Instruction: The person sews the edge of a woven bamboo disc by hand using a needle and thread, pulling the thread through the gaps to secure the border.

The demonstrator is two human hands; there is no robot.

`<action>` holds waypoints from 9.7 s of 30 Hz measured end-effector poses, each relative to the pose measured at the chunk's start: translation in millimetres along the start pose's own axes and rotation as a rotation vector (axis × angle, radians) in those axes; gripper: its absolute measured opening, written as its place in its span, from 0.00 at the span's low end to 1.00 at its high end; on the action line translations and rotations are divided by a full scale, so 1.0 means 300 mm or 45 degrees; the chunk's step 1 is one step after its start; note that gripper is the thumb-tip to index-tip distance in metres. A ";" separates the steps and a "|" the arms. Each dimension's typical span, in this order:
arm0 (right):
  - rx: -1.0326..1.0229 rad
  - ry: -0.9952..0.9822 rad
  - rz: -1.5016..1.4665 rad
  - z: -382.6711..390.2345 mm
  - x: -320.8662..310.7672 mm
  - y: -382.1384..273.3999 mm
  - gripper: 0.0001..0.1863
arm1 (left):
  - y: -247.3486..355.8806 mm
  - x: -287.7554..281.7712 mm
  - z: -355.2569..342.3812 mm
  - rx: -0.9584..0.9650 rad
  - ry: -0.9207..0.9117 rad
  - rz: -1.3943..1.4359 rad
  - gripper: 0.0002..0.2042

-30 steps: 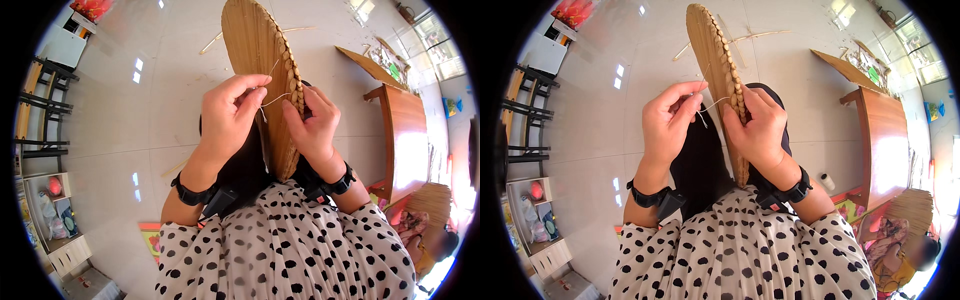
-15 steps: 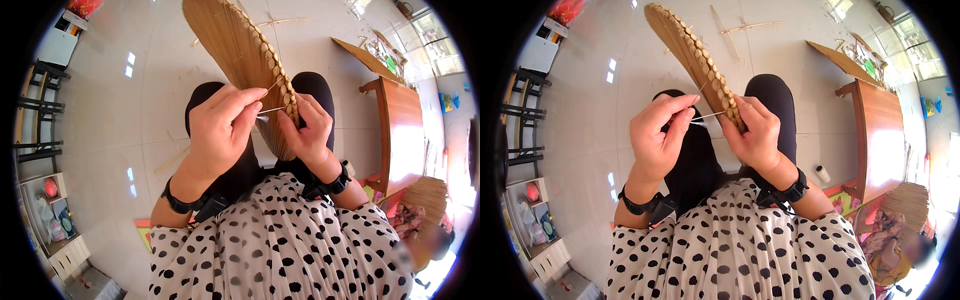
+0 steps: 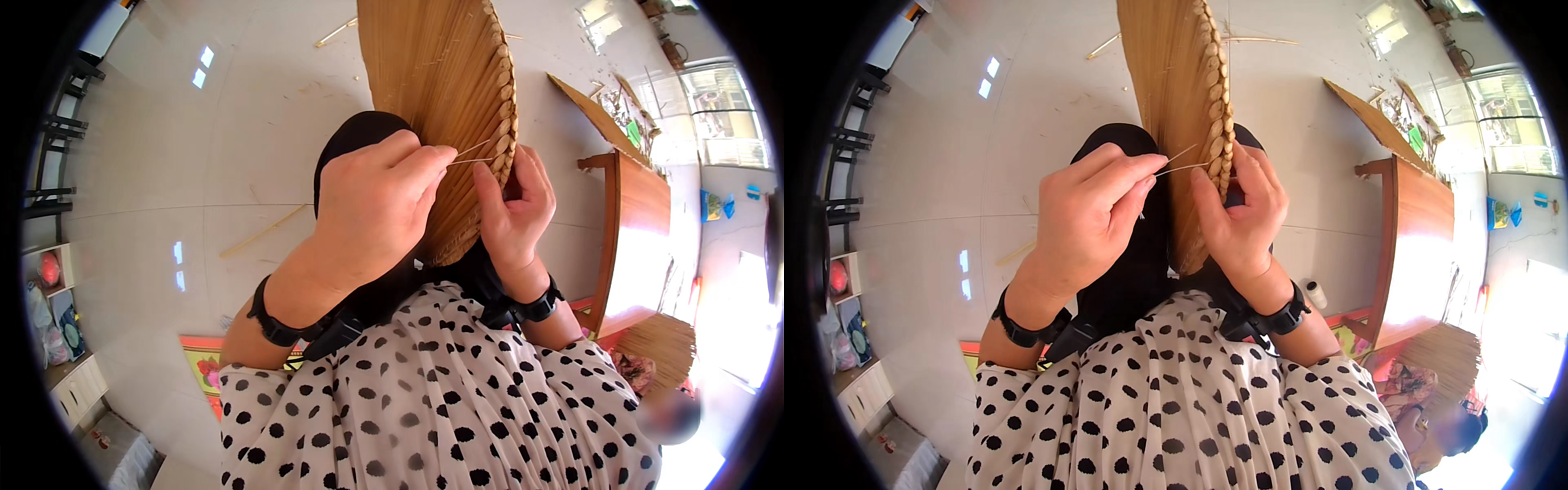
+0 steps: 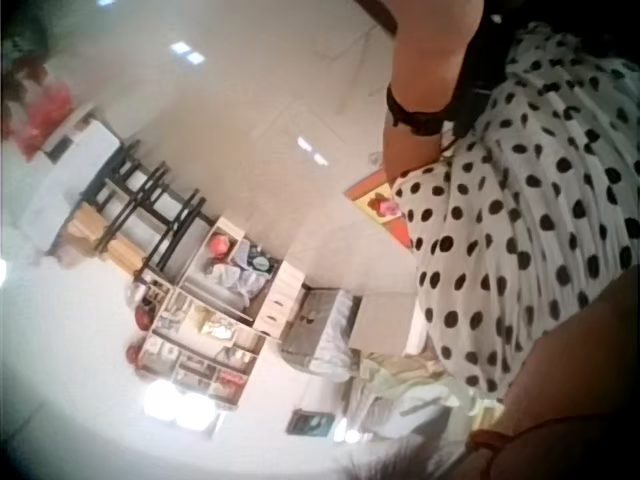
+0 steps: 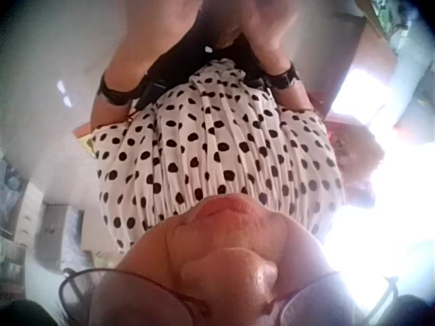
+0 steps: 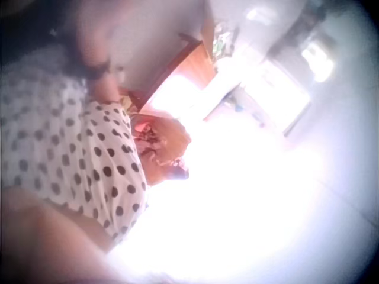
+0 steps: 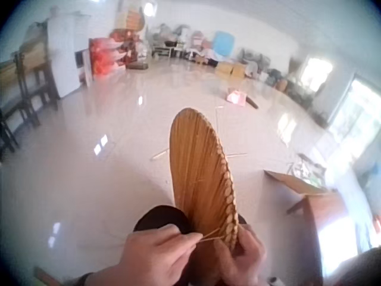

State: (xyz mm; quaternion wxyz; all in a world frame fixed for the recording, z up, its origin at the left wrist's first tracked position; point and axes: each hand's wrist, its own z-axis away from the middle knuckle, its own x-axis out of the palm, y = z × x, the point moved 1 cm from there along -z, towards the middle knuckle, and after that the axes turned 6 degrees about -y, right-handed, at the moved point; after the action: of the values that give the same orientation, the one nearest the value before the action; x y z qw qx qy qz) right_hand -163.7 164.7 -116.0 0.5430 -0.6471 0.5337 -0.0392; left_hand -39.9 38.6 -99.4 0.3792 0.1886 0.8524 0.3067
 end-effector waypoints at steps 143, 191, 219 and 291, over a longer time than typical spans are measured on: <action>0.121 -0.122 -0.502 -0.001 0.085 0.038 0.25 | -0.050 -0.119 -0.030 -0.099 -0.546 -0.144 0.20; 0.004 -0.224 -0.948 0.017 0.152 0.030 0.28 | -0.001 -0.240 -0.076 -0.170 -0.802 -0.358 0.14; 0.058 -0.245 -1.251 0.037 0.181 0.040 0.29 | -0.050 -0.208 -0.080 -0.151 -0.695 -0.239 0.11; 0.060 -0.162 -1.167 0.026 0.166 0.044 0.27 | 0.044 -0.075 -0.068 -0.742 -0.366 -0.156 0.02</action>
State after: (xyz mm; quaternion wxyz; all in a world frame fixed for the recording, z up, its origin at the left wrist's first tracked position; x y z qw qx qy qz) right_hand -146.1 135.4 -155.3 0.5159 -0.8049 0.1573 -0.2475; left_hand -39.9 28.2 -68.1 0.5511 0.0620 0.6764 0.4846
